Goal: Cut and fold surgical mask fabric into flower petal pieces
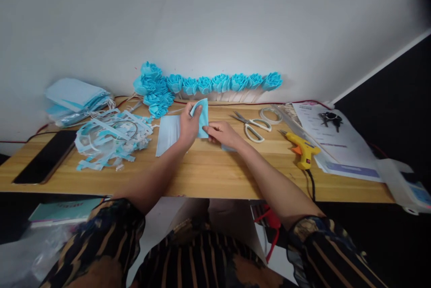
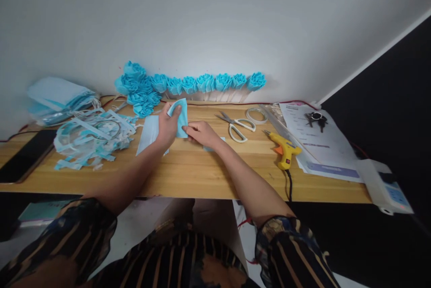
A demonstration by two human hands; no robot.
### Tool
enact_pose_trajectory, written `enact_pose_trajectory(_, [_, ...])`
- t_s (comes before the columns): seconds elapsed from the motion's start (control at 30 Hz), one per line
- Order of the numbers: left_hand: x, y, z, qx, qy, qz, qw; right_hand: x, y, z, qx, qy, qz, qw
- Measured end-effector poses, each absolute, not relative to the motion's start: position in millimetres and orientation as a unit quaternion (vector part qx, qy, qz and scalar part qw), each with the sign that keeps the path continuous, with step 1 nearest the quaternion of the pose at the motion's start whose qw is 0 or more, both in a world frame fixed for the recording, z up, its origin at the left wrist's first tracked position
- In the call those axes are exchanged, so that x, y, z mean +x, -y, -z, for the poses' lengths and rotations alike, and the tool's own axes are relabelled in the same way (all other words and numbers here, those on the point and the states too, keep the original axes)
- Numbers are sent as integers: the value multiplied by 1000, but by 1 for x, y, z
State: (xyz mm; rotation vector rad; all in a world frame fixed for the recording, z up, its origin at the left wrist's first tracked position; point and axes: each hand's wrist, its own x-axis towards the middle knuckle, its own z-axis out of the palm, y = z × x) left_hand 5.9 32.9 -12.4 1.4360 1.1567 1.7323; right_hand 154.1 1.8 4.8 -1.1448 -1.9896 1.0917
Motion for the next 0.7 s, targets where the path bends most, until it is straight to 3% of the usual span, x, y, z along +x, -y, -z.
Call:
enact_pose_trajectory(0.17, [-1, -38, 8, 547, -452, -653, 267, 160, -3, -11, -388, 736, -491, 258])
enact_pose_trajectory(0.33, [5, -32, 10, 570, -431, -644, 273, 162, -8, -9, -399, 712, -498, 292])
enact_pose_trajectory(0.57, [2, -38, 11, 553, -440, -658, 260, 167, -7, -14, -386, 740, -506, 219])
enact_pose_trajectory(0.7, [-1, -40, 13, 522, -460, -665, 272, 174, -11, -14, -384, 714, -523, 264])
